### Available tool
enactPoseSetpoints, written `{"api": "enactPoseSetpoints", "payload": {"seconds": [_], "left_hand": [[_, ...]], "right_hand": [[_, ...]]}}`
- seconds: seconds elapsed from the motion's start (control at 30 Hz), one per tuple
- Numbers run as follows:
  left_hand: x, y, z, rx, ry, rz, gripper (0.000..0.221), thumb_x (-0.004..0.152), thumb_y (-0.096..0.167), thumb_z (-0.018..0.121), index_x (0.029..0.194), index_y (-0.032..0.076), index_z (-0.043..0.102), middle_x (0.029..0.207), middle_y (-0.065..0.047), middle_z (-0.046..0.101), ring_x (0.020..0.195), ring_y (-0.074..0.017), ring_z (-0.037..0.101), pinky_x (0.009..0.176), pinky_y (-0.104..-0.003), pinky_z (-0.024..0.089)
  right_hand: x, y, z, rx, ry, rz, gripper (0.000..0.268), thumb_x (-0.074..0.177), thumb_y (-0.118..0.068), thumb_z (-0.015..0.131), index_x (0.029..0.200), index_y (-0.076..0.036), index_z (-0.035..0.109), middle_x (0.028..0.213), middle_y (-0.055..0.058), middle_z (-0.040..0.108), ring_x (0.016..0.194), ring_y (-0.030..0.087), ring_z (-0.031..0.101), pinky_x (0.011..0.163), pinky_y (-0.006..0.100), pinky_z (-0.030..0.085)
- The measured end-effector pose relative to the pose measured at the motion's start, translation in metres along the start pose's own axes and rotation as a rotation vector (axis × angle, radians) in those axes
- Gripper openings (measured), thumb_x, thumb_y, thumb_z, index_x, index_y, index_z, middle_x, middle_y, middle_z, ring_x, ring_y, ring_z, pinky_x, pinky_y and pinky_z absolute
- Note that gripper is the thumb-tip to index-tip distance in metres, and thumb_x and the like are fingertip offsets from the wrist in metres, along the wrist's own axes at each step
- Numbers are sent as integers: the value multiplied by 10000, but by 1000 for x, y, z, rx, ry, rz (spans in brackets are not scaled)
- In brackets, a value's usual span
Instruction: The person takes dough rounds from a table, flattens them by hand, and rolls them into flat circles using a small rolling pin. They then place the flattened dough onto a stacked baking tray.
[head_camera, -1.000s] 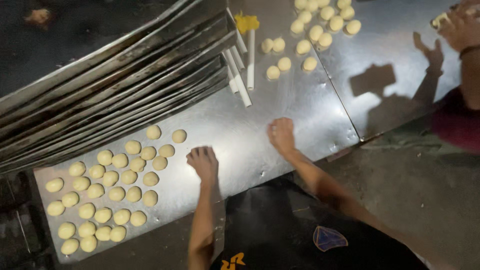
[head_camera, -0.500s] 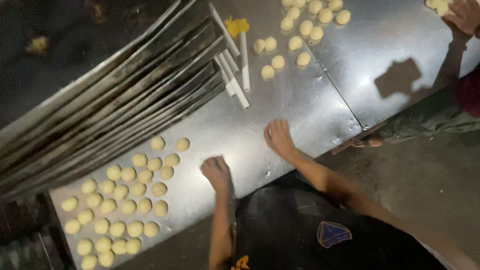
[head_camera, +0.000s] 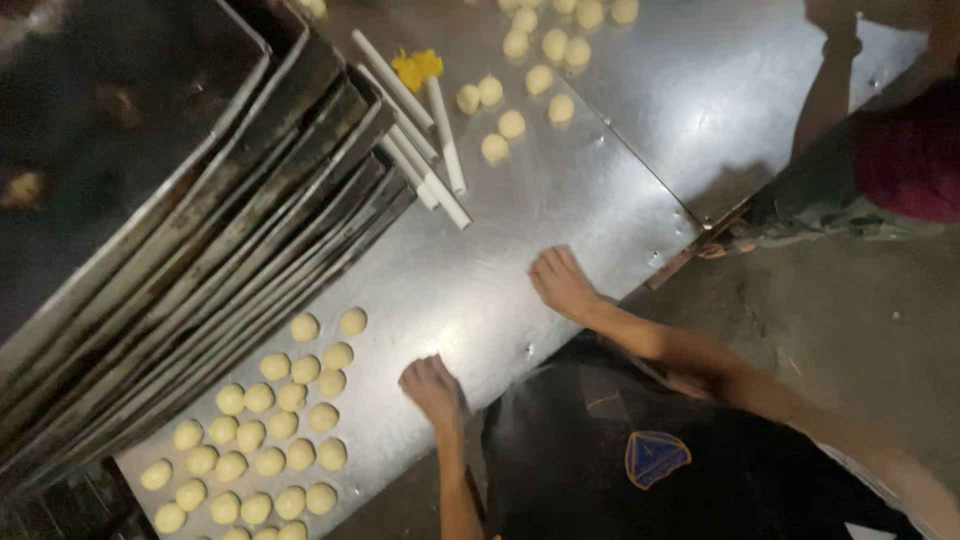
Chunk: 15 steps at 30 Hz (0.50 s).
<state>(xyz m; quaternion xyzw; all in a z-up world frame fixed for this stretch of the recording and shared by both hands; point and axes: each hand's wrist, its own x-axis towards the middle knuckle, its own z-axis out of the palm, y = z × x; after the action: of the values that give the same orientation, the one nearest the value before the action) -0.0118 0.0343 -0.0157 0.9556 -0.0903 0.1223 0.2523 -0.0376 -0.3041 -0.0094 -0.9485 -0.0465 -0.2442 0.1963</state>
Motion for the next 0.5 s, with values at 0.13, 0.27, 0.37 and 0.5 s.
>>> {"api": "enactPoseSetpoints", "payload": {"seconds": [0.13, 0.27, 0.37, 0.5], "left_hand": [[21, -15, -30, 138, 149, -122, 213, 974, 173, 644, 984, -35, 689, 1057, -221, 635, 1061, -417, 519, 943, -545, 389], [68, 10, 4, -41, 235, -412, 214, 985, 157, 639, 899, -39, 651, 1007, -218, 627, 1028, -394, 525, 940, -535, 408], [27, 47, 6, -102, 96, -270, 186, 972, 137, 665, 948, -44, 629, 996, -223, 614, 1095, -405, 538, 994, -520, 439], [-10, 44, -9, -237, 218, -179, 447, 959, 102, 659, 1328, -104, 513, 1326, -375, 445, 1212, -419, 507, 1026, -482, 459]], "right_hand": [[7, 48, -14, -5, 64, 242, 124, 884, -60, 731, 884, -9, 618, 936, 178, 595, 934, 375, 535, 860, 483, 437], [49, 33, 6, -98, 123, 305, 122, 905, -54, 731, 929, -33, 613, 975, 175, 578, 987, 386, 541, 905, 488, 438], [29, -2, -20, 43, 63, 232, 222, 850, -64, 729, 1017, 8, 603, 1032, 201, 571, 1005, 416, 535, 942, 501, 425], [-13, 2, -48, 231, 99, 425, 386, 811, -23, 725, 1166, 32, 585, 1141, 236, 577, 1061, 428, 554, 945, 469, 458]]}}
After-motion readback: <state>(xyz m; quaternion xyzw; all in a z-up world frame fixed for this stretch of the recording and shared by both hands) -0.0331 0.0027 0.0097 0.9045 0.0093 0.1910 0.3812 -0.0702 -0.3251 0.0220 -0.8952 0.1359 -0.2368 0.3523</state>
